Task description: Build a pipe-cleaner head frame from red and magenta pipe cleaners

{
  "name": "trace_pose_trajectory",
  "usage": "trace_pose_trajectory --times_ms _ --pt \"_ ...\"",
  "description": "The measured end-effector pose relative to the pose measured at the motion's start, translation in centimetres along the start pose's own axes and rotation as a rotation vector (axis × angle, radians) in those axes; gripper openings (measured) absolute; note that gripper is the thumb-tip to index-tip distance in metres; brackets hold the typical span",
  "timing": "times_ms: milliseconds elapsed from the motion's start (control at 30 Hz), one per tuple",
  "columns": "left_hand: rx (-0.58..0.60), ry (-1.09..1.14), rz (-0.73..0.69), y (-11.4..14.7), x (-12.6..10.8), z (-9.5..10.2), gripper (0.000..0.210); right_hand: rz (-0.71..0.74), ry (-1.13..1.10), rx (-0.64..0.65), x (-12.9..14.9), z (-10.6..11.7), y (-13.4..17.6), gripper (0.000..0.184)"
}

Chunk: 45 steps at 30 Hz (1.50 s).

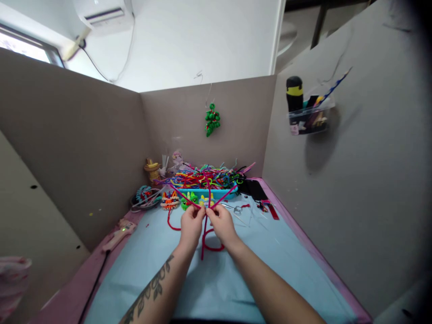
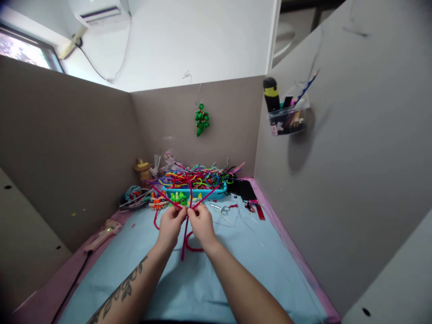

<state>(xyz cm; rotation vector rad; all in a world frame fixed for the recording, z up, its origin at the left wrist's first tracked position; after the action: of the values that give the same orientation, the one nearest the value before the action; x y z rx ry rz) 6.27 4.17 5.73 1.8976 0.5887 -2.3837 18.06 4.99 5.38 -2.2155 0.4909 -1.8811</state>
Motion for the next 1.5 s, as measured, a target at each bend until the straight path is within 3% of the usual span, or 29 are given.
trace_pose_trajectory --times_ms 100,167,300,533,633,733,833,933,1000,1033,1067,1167,1233,1333,1500 --pt "0.232 0.0 0.077 -0.4 -0.2 0.3 0.025 -0.156 -0.146 0.053 -0.6 0.3 -0.5 0.025" --pt "0.377 -0.047 0.16 -0.4 -0.2 0.9 0.031 -0.184 -0.189 0.049 -0.5 0.7 -0.7 0.027" --pt "0.51 -0.174 0.149 -0.4 -0.5 2.6 0.024 -0.193 -0.158 0.057 0.0 1.3 -1.0 0.03" --pt "0.419 -0.324 -0.029 -1.0 -1.9 4.0 0.021 -0.085 0.071 0.075 -0.1 1.7 -1.4 0.03" --pt "0.442 -0.299 -0.03 -1.1 -2.5 4.7 0.021 -0.129 -0.066 0.079 -0.3 1.6 -1.5 0.03" --pt "0.451 -0.327 -0.039 -1.7 -2.6 6.6 0.021 -0.171 -0.287 0.042 -0.6 1.5 -1.7 0.032" --pt "0.305 -0.286 -0.021 -2.7 -2.2 9.0 0.023 -0.181 -0.453 -0.051 -0.7 1.5 -1.9 0.034" --pt "0.048 -0.017 0.052 -3.3 -1.0 10.2 0.035 -0.24 -0.646 -0.135 -0.8 1.4 -2.1 0.034" --pt "-0.11 0.248 0.082 -3.1 -0.1 9.8 0.045 -0.316 -0.765 -0.165 -0.9 1.0 -2.2 0.033" --pt "-0.098 0.32 0.101 -2.9 0.3 9.1 0.049 -0.36 -0.802 -0.162 -0.9 0.8 -2.2 0.032" --pt "-0.032 0.346 0.123 -2.6 0.6 8.2 0.051 -0.403 -0.819 -0.142 -0.8 0.5 -2.2 0.03" --pt "0.385 0.271 0.131 -1.4 1.1 4.7 0.048 -0.512 -0.787 -0.012 -0.8 -0.6 -1.7 0.025" --pt "0.526 0.227 0.1 -0.8 1.2 3.2 0.047 -0.548 -0.728 0.086 -0.9 -1.5 -1.3 0.023" --pt "0.436 0.21 0.146 -0.8 2.1 2.3 0.043 -0.521 -0.589 0.164 -1.3 -2.3 -0.6 0.025" --pt "0.244 0.23 0.243 -1.2 3.4 2.4 0.032 -0.476 -0.41 0.231 -1.7 -2.6 -0.3 0.03"
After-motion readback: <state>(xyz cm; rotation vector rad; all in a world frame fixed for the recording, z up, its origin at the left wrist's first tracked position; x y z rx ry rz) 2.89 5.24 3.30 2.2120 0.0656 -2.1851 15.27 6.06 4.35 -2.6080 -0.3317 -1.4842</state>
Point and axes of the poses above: each hand's wrist, its own y-axis away from the middle knuckle, its own z-axis out of the back of the hand, x = y × z, the point moved 4 cm from there along -y, towards the middle knuckle, and after that the axes turned 14 degrees about -y, right-handed, at the moved point
